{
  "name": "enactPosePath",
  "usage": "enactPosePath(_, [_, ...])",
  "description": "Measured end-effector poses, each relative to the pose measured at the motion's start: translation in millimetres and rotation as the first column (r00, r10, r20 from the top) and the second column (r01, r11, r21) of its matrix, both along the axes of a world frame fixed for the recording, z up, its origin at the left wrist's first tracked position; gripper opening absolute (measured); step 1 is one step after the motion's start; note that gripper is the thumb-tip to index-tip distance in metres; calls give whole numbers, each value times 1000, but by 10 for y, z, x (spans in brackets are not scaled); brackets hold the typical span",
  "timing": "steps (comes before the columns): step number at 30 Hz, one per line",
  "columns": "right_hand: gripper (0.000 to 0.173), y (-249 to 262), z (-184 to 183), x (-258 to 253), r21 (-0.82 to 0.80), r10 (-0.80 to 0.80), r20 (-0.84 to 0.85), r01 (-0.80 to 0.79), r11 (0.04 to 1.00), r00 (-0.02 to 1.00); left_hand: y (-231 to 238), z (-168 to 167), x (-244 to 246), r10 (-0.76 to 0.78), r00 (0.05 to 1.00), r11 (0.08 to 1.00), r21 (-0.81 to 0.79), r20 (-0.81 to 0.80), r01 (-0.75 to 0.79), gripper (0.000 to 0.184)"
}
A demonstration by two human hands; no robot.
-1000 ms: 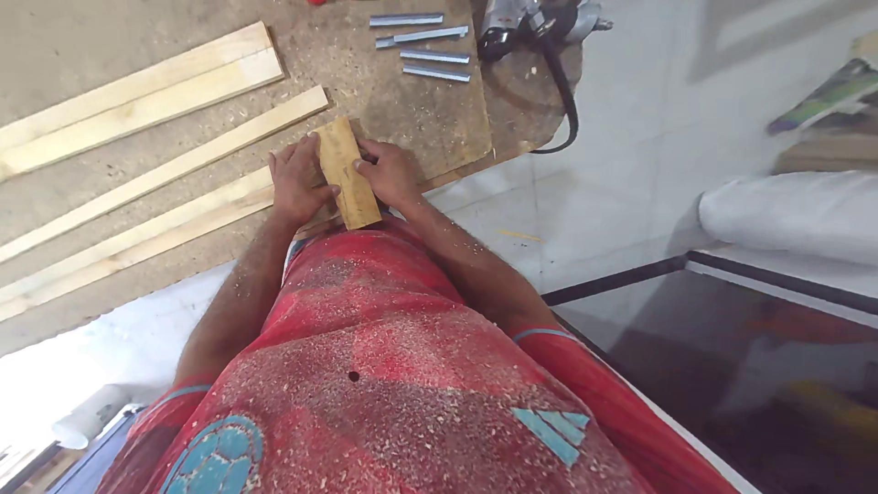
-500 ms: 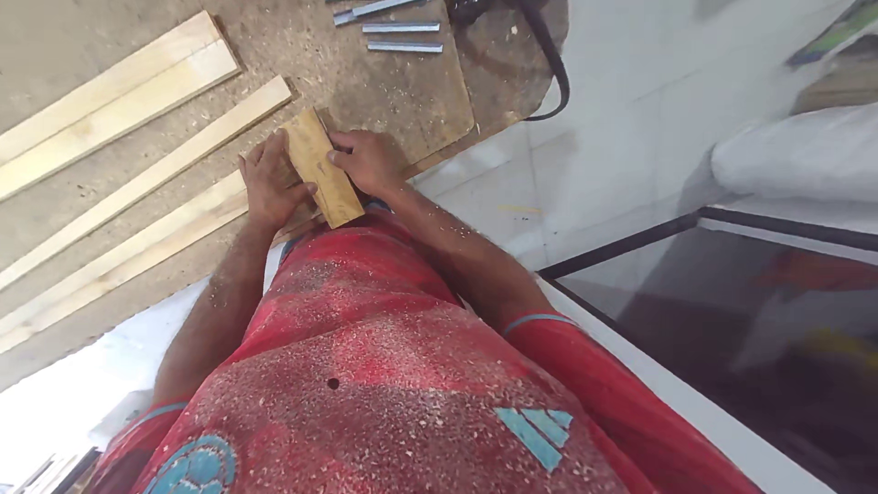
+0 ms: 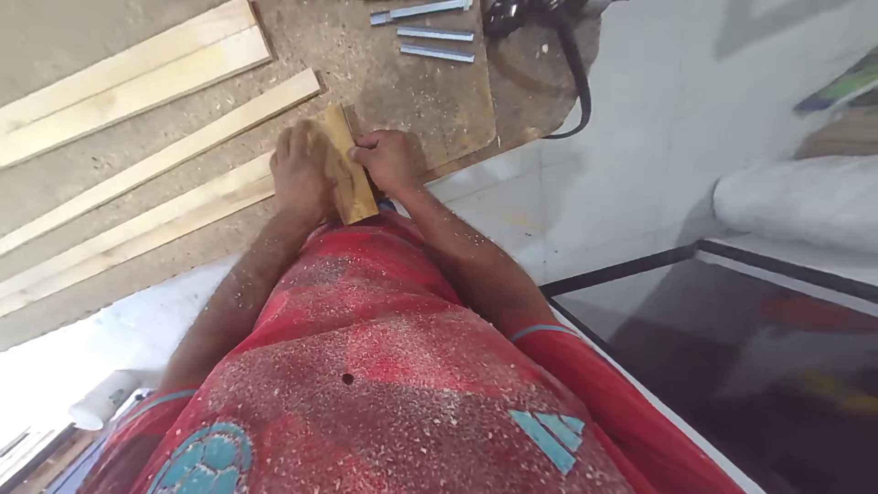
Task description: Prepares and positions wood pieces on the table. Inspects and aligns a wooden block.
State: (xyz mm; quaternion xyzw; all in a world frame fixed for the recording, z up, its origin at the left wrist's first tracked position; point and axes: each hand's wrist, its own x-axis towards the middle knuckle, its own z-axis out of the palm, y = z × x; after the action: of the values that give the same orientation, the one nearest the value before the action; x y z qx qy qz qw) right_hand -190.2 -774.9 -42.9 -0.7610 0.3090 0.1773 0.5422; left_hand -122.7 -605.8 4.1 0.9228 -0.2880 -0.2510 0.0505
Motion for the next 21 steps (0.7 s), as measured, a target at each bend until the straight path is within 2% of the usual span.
enactPosePath(4, [28, 1, 64, 27, -29, 21, -49, -23, 999, 999, -119, 65, -63, -94, 995, 993, 68, -35, 97, 40])
enactPosePath(6, [28, 15, 98, 44, -63, 37, -74, -41, 997, 997, -200, 106, -79, -87, 993, 988, 124, -75, 96, 42])
enactPosePath(9, [32, 58, 111, 29, -142, 46, -94, -59, 988, 994, -325, 116, -125, -46, 996, 977, 204, -77, 61, 57])
enactPosePath(11, [29, 103, 100, -12, -183, 12, -83, -27, 983, 996, -367, 107, -145, -31, 997, 973, 224, -72, 46, 56])
enactPosePath(16, [25, 139, -8, -169, -132, -27, 40, 32, 991, 999, -301, 105, -108, 49, 993, 988, 149, -105, -33, 61])
enactPosePath(21, [25, 103, -57, -189, -98, -28, 20, 30, 995, 999, -228, 69, -106, 67, 991, 996, 65, -120, -60, 63])
